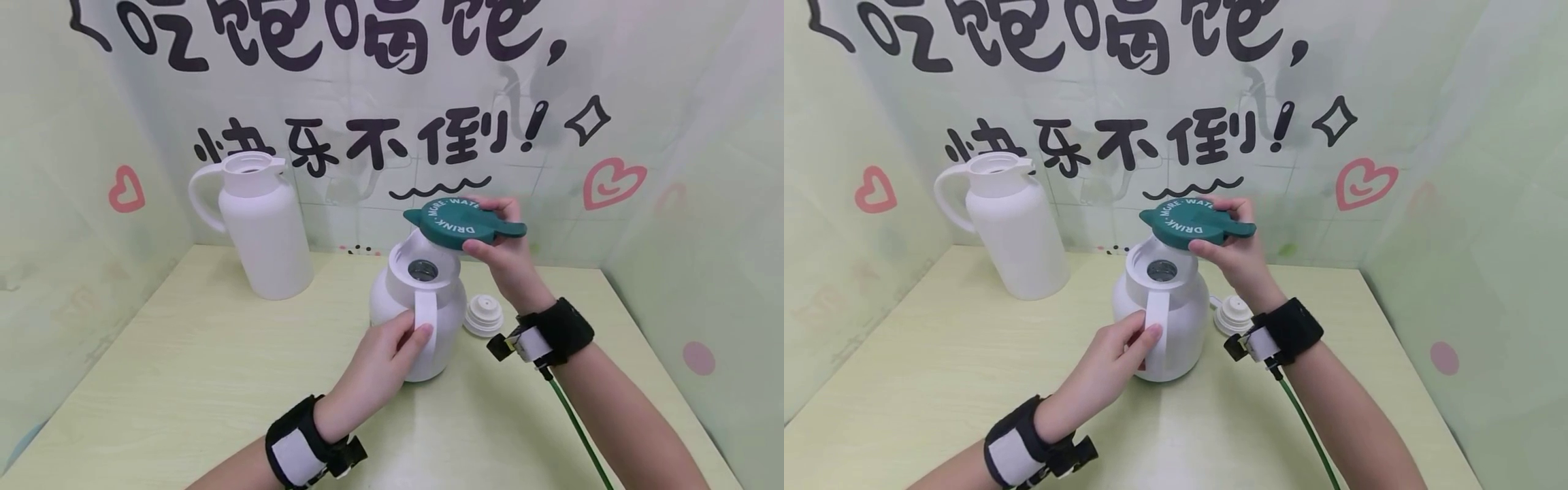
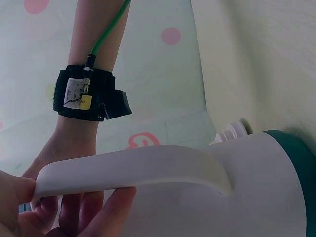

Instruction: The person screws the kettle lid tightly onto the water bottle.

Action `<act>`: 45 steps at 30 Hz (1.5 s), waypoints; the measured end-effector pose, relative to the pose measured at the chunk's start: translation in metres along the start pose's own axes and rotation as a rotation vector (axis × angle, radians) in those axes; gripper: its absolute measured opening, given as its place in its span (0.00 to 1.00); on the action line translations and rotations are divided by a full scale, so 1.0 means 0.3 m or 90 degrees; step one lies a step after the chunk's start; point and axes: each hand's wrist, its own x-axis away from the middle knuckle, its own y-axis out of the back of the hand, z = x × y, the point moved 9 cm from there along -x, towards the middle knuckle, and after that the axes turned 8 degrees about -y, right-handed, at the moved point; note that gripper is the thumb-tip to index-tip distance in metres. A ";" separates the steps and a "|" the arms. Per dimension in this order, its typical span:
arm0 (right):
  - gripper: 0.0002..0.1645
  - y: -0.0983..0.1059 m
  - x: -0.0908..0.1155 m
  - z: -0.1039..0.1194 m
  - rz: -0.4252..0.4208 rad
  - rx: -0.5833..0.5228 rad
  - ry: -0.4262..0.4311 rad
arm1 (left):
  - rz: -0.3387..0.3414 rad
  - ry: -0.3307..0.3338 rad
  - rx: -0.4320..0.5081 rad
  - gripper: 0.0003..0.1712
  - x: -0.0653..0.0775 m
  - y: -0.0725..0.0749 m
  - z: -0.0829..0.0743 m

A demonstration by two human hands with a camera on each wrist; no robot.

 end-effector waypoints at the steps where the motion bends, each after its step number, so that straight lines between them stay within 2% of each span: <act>1: 0.43 -0.006 0.000 -0.003 0.002 0.001 0.001 | 0.000 -0.001 0.000 0.08 0.000 0.000 0.000; 9: 0.43 -0.047 0.010 -0.018 0.025 0.013 -0.005 | 0.003 0.003 -0.001 0.09 0.002 -0.002 0.004; 26: 0.42 -0.080 0.029 -0.052 0.041 0.003 0.008 | 0.005 0.007 -0.004 0.10 0.006 -0.003 0.005; 45: 0.43 -0.098 0.044 -0.082 0.054 0.052 0.012 | 0.001 -0.002 -0.016 0.10 0.004 -0.003 0.008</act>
